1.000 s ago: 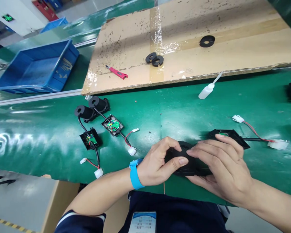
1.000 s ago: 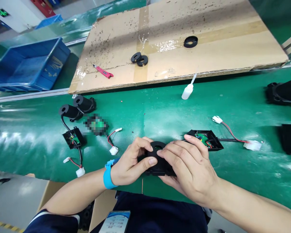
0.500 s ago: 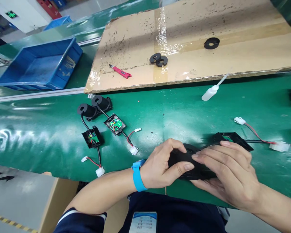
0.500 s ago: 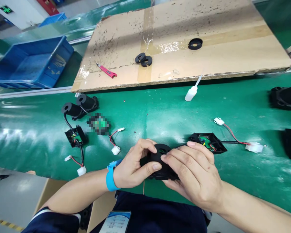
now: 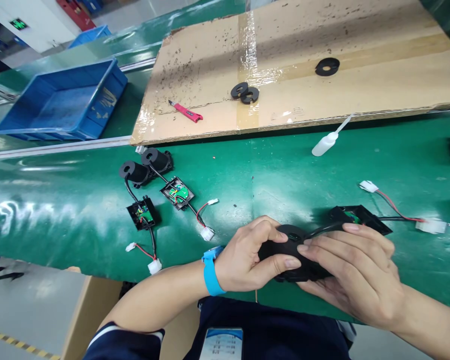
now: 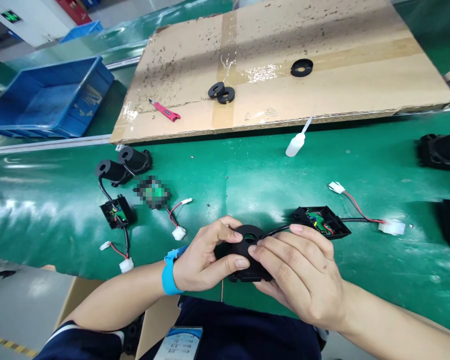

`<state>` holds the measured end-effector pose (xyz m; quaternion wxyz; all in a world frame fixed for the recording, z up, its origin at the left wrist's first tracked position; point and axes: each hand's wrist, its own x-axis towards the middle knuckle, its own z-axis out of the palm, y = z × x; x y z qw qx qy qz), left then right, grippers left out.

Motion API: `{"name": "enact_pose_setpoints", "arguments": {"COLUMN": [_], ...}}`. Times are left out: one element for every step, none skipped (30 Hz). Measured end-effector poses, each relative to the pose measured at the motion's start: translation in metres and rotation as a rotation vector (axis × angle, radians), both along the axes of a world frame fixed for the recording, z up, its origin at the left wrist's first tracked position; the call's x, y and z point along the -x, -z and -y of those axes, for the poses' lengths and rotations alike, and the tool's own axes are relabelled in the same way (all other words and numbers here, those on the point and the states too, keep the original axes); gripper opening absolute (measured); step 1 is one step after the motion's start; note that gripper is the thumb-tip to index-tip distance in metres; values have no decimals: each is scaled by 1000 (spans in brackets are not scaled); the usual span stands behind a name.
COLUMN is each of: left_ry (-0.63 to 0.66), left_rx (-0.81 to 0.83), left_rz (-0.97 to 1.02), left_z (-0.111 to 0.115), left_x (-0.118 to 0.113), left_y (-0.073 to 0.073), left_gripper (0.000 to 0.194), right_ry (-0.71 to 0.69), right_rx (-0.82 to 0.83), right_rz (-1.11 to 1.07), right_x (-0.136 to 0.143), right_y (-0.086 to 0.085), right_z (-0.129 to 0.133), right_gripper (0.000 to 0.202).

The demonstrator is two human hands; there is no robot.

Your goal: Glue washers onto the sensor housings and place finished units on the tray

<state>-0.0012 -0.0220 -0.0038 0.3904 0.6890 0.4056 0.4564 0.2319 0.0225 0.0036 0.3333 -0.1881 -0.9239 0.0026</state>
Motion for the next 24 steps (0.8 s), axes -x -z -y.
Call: {"name": "enact_pose_setpoints", "arguments": {"left_ry": [-3,-7,-10,-15,-18,-21,-26,-30,-35,-42,-48,-53,-55,-54,-51,-48,-45,-44,-44,-44,-44,-44,-46,-51], "left_rx": [-8,-12,-18,-24,-29,-33,-38,-39,-37,-32,-25,-13,2,16,27,34,40,42,44,48,52,53,49,39], "left_rz": [-5,-12,-19,-25,-30,-34,-36,-38,-39,-39,-39,-38,-36,-33,-31,-29,-29,-29,-31,-35,-40,-43,-47,-54], "left_z": [0,0,-1,-1,-1,-1,-1,0,0,0,0,0,0,0,0,0,1,1,1,2,2,3,3,3], "left_x": [0,0,0,0,0,-1,-1,-1,-1,-1,-1,-1,0,0,0,1,1,1,1,1,1,2,2,2], "left_y": [0,-1,-1,-1,-1,-2,-2,-2,-2,-2,-2,-2,-2,-1,-1,-1,-1,-1,-1,-1,0,0,1,1], "left_gripper": [25,25,25,25,26,26,27,28,28,28,28,28,28,28,29,29,29,29,29,29,29,30,30,30], "right_ry": [1,9,24,44,66,82,93,96,89,85,86,89,96,108,121,136,150,161,168,170,171,171,167,156], "right_rx": [4,14,26,36,45,47,49,50,50,57,69,85,104,119,131,140,147,153,159,166,173,180,186,197], "right_rz": [0,-12,-34,-64,-94,-122,-138,-142,-135,-130,-130,-132,-133,-137,-137,-135,-129,-122,-116,-111,-105,-98,-83,-55], "right_x": [1,3,5,7,9,11,12,13,13,13,12,11,9,8,7,7,7,7,8,8,8,8,7,4], "right_y": [0,-1,-1,-2,-2,-2,-2,-2,-2,-1,0,1,2,3,3,4,4,4,4,5,5,5,5,4], "right_z": [1,2,2,3,4,4,5,5,5,5,4,4,3,2,2,1,1,0,0,0,0,-1,-2,-5], "right_gripper": [21,19,17,15,14,15,15,16,17,18,18,20,22,26,31,36,41,46,49,52,55,57,59,62]}}
